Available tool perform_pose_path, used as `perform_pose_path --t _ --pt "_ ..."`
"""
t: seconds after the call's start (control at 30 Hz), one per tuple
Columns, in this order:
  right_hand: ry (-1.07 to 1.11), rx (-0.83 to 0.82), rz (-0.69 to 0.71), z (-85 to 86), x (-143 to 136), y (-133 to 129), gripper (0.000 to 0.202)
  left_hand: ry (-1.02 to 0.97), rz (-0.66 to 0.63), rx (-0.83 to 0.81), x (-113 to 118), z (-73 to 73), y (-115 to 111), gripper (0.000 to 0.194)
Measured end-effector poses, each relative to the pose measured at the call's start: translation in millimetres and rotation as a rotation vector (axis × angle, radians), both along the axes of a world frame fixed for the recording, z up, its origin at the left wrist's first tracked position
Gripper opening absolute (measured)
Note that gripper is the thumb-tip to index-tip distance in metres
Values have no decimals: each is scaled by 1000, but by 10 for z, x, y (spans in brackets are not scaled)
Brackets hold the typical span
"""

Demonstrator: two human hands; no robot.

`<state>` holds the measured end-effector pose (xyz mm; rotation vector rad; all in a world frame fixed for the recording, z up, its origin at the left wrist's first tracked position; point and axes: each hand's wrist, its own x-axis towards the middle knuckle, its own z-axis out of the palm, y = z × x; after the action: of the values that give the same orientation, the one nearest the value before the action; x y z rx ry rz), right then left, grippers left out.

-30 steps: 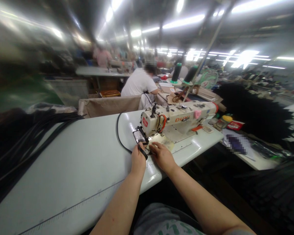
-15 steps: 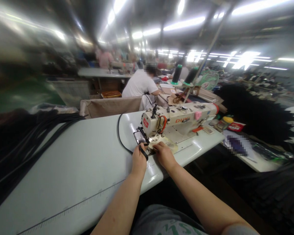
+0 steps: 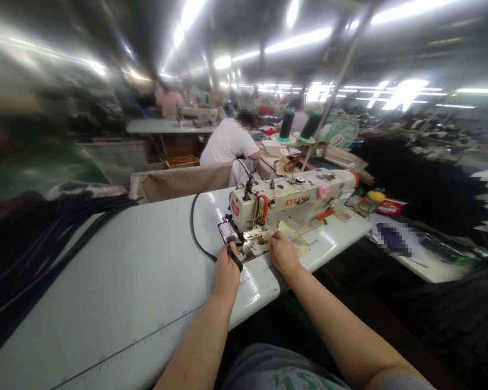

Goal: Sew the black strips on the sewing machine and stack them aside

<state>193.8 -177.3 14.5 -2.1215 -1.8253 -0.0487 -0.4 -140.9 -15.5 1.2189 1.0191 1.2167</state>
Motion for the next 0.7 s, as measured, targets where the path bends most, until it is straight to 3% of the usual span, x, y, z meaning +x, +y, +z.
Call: perform_pose_path --t 0.1,0.2,0.43,0.7 --pt "32 -22 252 -21 -108 -93 44 28 -8 12 -20 20 -9 61" --pt "53 -16 414 -3 28 -146 48 73 -10 34 -42 45 -16 61" --pt "-63 -31 162 44 492 123 50 134 1 109 -70 107 -28 56" --pt "-31 15 71 107 396 590 39 274 -39 248 -118 171 -27 45"
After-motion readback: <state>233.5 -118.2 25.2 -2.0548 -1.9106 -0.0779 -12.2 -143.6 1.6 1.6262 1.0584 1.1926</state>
